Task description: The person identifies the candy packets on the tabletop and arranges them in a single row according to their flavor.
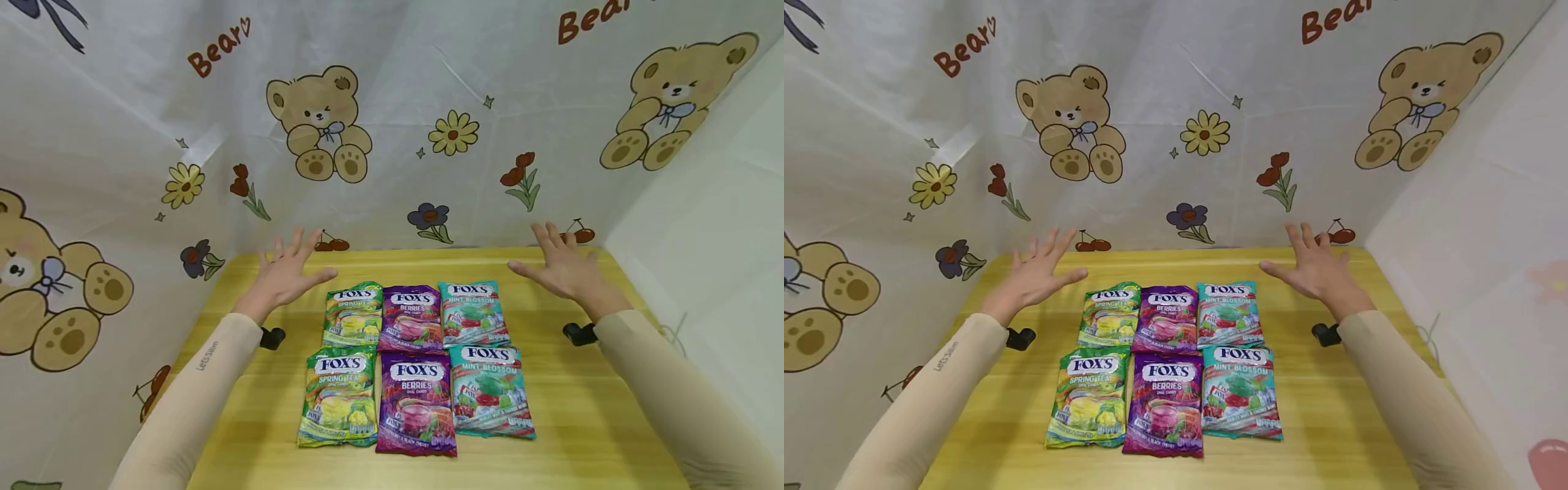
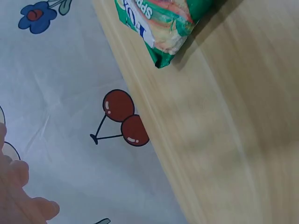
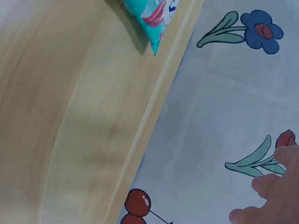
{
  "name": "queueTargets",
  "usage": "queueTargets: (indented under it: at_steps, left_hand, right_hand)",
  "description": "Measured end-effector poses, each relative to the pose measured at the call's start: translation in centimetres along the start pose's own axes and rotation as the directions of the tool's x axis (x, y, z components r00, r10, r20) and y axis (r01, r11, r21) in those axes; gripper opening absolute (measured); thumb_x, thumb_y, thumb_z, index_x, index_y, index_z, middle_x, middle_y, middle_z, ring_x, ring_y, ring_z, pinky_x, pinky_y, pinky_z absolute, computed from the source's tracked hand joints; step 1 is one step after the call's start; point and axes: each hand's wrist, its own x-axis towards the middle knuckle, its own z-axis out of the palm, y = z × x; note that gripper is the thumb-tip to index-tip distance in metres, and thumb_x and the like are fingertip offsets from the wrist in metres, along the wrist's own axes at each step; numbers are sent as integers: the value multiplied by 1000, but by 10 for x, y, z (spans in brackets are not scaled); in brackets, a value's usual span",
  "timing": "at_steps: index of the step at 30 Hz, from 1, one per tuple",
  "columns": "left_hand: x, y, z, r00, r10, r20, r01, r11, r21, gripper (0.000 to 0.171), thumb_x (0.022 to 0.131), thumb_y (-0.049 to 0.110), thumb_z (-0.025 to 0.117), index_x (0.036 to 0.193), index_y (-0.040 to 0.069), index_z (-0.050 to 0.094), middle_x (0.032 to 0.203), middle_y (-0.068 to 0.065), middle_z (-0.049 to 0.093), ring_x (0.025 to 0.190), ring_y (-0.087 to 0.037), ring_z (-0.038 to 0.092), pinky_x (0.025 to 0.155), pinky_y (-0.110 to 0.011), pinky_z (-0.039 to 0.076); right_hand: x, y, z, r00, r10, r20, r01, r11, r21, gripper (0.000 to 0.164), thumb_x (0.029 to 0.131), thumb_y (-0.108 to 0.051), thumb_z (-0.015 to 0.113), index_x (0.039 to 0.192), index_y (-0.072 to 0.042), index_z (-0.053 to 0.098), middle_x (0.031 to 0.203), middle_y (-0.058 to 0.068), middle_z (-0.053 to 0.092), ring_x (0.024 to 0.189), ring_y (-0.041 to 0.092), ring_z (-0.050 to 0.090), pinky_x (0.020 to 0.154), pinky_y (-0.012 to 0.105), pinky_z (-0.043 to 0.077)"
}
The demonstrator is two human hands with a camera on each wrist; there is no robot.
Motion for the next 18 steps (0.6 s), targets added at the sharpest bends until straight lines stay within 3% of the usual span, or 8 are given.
queueTargets:
  at_steps: [11,18]
  left_hand:
    - [-17,-9,15,999,17,-34,-22,989,-143,89,93,77,51,165,43,10,175,-5,-7,155,-55,-5,114,-84,-2]
    - [-22,-6,26,999,39,-36,-45,975,-217,88,95,70,57,166,35,17,174,-13,8,156,-54,6,116,-83,6]
  right_hand:
    - [-11,-16,14,999,-32,-35,36,992,124,104,96,-75,46,167,-14,1,172,25,6,152,59,13,112,83,18]
    - [-19,-27,20,998,-37,-53,48,976,212,102,97,-73,49,167,-11,9,170,25,15,152,55,21,118,76,20]
